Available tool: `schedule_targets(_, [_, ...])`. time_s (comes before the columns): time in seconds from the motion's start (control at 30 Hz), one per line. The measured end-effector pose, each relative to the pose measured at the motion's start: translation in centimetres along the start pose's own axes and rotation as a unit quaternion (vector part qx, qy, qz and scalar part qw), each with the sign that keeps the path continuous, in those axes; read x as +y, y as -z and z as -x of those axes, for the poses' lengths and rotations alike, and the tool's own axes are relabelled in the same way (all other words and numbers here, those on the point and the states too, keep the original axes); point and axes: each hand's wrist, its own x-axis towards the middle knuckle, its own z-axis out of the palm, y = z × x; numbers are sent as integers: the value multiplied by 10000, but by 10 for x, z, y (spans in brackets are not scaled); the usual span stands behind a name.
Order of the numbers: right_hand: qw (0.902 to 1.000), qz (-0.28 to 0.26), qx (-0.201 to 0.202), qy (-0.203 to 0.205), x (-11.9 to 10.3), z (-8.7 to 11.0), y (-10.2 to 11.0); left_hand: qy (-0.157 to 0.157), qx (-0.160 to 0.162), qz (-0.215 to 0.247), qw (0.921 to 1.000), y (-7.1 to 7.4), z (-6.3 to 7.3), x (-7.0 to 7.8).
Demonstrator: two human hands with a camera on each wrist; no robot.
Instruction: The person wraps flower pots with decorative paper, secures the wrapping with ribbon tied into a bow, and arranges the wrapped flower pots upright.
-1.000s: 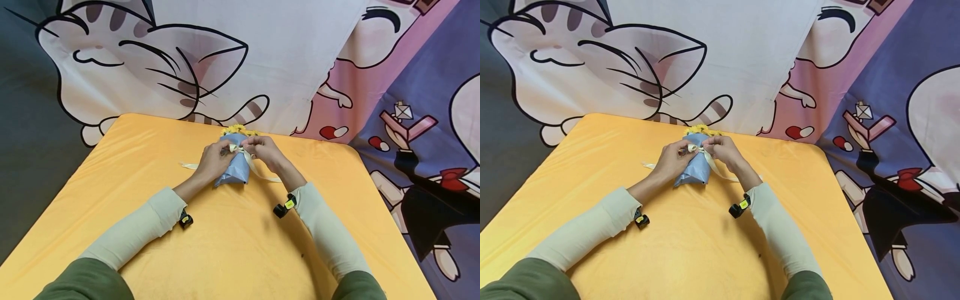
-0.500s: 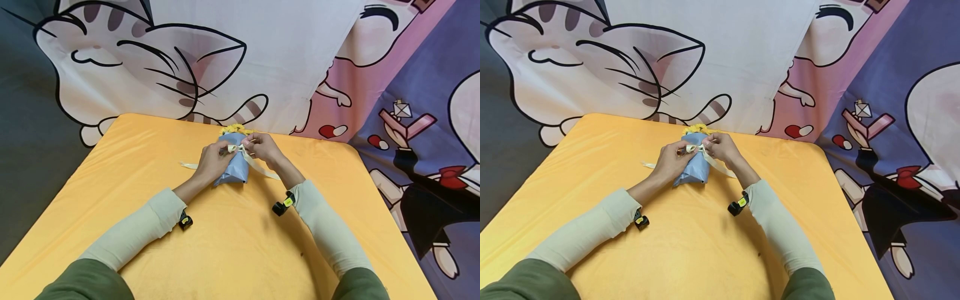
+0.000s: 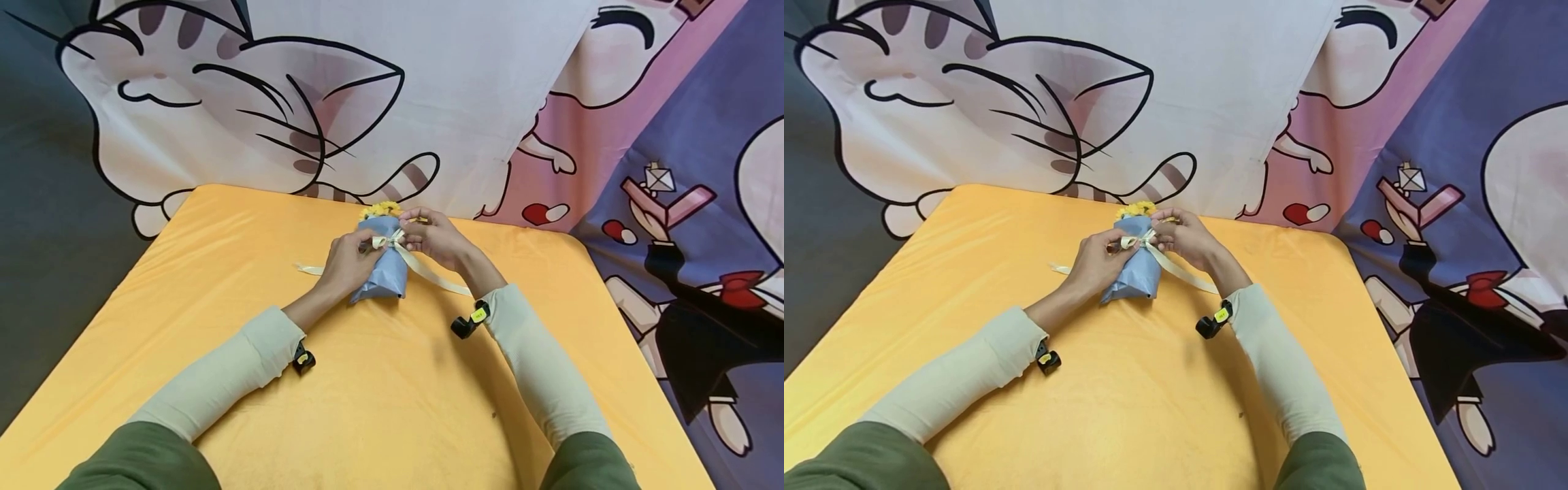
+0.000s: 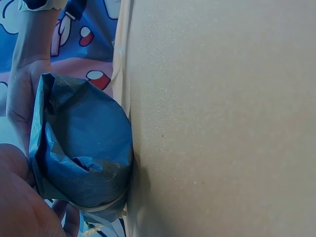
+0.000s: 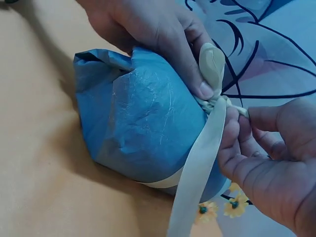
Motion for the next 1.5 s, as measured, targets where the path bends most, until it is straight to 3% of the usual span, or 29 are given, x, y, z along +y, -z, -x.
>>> schedule_targets(0.17, [9986,-241,-259,-395,0,0,2,40,-12,31,10000,-1,0,-1])
schedule_targets(0.33, [9958,370,-416,-728,-5,3,4,56,-35,50,10000,-1,0,-2])
schedule_targets(0.7, [9917,1235,34,-364,-5,5,4,86,8,88,9999,1,0,-3])
schedule_targets(0.97, [9784,2006,283,-408,-4,8,6,169,107,254,9995,1,-2,-5])
schedule_targets(1.07, [9659,2548,394,-224,-4,10,3,212,143,308,9992,1,-2,-5])
schedule_targets(1.13, [9509,3046,536,-74,-5,12,1,276,174,315,9990,1,-3,-5])
schedule_targets(1.2, [9310,3583,699,38,-5,14,0,348,204,355,9986,3,-3,-5])
schedule_targets(1.37, [8698,4828,1009,119,-4,16,0,590,287,532,9964,7,-3,-7])
schedule_targets(1.43, [8651,4901,1070,-7,-3,17,0,675,311,561,9957,7,-2,-8])
schedule_targets(1.5, [8806,4606,1093,-233,0,19,0,731,318,550,9953,8,-1,-8])
